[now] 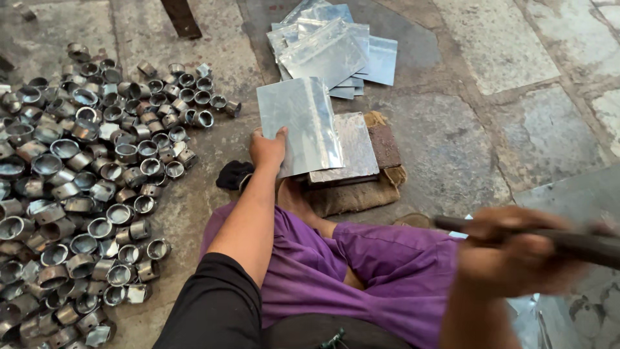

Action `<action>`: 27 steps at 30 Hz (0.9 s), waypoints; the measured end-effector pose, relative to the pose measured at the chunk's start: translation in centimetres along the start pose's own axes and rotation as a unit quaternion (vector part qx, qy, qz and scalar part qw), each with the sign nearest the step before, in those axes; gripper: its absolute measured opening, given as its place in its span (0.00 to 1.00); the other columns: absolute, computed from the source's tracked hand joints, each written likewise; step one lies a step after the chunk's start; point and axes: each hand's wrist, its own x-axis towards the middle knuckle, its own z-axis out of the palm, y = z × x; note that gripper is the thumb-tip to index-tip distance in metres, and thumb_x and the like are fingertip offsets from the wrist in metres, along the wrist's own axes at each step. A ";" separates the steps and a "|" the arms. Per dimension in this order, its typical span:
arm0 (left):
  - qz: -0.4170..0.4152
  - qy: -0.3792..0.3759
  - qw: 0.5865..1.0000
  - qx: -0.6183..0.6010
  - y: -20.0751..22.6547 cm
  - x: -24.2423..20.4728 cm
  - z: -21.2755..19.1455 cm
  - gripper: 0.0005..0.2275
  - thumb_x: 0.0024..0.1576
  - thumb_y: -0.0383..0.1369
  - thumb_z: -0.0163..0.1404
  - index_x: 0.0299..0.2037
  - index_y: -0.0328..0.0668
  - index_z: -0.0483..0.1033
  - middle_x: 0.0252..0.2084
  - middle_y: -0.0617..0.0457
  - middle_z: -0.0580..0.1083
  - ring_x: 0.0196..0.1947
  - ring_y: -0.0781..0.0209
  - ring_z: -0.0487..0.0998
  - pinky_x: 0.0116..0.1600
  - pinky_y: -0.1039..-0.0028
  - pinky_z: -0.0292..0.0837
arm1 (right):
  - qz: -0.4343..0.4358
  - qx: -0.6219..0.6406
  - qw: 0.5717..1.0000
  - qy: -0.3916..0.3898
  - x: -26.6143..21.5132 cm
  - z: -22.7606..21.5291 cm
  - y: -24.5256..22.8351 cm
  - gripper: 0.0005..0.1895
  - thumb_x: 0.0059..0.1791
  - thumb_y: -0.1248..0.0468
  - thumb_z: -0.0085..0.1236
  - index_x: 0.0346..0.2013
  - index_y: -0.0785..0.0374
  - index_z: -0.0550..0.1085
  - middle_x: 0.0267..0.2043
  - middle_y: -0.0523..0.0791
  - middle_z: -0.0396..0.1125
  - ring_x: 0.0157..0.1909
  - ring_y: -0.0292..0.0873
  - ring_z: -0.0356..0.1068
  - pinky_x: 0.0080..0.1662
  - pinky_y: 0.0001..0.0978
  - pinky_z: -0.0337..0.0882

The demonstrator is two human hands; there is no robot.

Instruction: The person sits on the floor and repeatedly hammers a rectangular metal sheet placed on a wooden block. They hold the sheet with one hand and strike it with a hammer in the other, occasionally flipping the sheet over to work on different areas.

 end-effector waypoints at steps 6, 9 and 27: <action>-0.051 -0.040 0.998 -0.022 1.4 -1.2 -0.5 0.27 0.50 0.46 0.63 0.52 0.34 0.70 0.49 0.38 0.78 0.48 0.40 0.82 0.52 0.58 0.75 | 0.143 -0.212 0.912 -0.320 -8.7 5.5 8.9 0.20 0.52 0.68 0.57 0.59 0.63 0.73 0.36 0.50 0.71 0.35 0.45 0.71 0.39 0.35 0.72; 0.031 -0.001 0.999 0.014 0.8 -0.2 -0.2 0.29 0.52 0.46 0.65 0.51 0.30 0.69 0.49 0.33 0.77 0.50 0.35 0.78 0.53 0.56 0.73 | 0.206 -0.305 0.864 -0.342 -6.6 6.0 7.1 0.21 0.50 0.65 0.63 0.58 0.66 0.75 0.34 0.53 0.72 0.33 0.46 0.71 0.35 0.36 0.70; 0.029 -0.012 0.999 0.036 -0.1 -1.0 1.2 0.29 0.50 0.47 0.65 0.50 0.28 0.72 0.47 0.33 0.78 0.48 0.37 0.80 0.53 0.58 0.74 | 0.088 -0.320 0.891 -0.311 -8.2 4.9 8.9 0.19 0.54 0.62 0.57 0.59 0.62 0.75 0.36 0.54 0.73 0.35 0.48 0.73 0.37 0.41 0.72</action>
